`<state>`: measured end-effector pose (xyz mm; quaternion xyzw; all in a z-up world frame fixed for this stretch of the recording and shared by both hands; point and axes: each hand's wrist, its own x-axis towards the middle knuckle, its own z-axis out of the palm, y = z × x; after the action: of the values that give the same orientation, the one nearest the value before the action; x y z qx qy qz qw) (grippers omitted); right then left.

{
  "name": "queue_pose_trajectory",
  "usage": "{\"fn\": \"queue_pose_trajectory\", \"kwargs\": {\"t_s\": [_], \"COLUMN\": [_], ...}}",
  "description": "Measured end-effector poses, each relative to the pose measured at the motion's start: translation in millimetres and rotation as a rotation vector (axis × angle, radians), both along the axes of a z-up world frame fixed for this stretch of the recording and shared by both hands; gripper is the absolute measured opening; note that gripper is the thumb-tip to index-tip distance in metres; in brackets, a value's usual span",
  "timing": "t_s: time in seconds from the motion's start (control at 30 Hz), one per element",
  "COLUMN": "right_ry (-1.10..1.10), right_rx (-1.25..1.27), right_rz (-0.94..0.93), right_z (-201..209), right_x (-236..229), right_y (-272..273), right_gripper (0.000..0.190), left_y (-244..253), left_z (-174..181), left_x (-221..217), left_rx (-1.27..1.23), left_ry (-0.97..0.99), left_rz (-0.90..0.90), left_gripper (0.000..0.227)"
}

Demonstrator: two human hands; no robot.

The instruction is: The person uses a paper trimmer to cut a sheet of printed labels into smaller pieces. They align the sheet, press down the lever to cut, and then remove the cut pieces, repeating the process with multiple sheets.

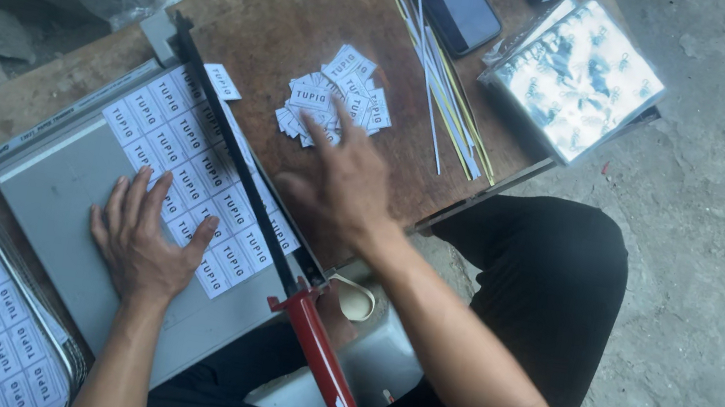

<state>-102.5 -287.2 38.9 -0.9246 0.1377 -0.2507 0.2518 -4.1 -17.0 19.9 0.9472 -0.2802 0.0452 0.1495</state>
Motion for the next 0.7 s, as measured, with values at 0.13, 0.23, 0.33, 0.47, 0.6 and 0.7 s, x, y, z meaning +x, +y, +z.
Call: {"fn": "queue_pose_trajectory", "kwargs": {"t_s": [0.13, 0.23, 0.33, 0.47, 0.6, 0.7], "right_ry": [0.031, -0.005, -0.044, -0.222, -0.143, -0.183], "right_rx": [0.358, 0.521, 0.604, 0.665, 0.777, 0.804], "right_rz": [0.127, 0.079, 0.039, 0.186, 0.22, 0.27], "right_z": [-22, -37, -46, -58, -64, -63], "right_x": [30, 39, 38, 50, 70, 79], "right_y": [40, 53, 56, 48, 39, 34], "right_gripper": [0.072, 0.033, 0.015, 0.014, 0.033, 0.019], "left_y": [2, 1, 1, 1, 0, -1], "left_z": [-6, -7, -6, -6, -5, -4], "left_x": [2, 3, 3, 4, 2, 2], "left_rx": [0.009, 0.007, 0.022, 0.017, 0.004, 0.012], "left_ry": [-0.006, -0.012, -0.02, -0.024, -0.024, -0.02], "left_rz": [-0.005, -0.009, -0.002, -0.006, -0.003, -0.006], "left_gripper": [0.088, 0.088, 0.086, 0.086, 0.085, 0.085]}}
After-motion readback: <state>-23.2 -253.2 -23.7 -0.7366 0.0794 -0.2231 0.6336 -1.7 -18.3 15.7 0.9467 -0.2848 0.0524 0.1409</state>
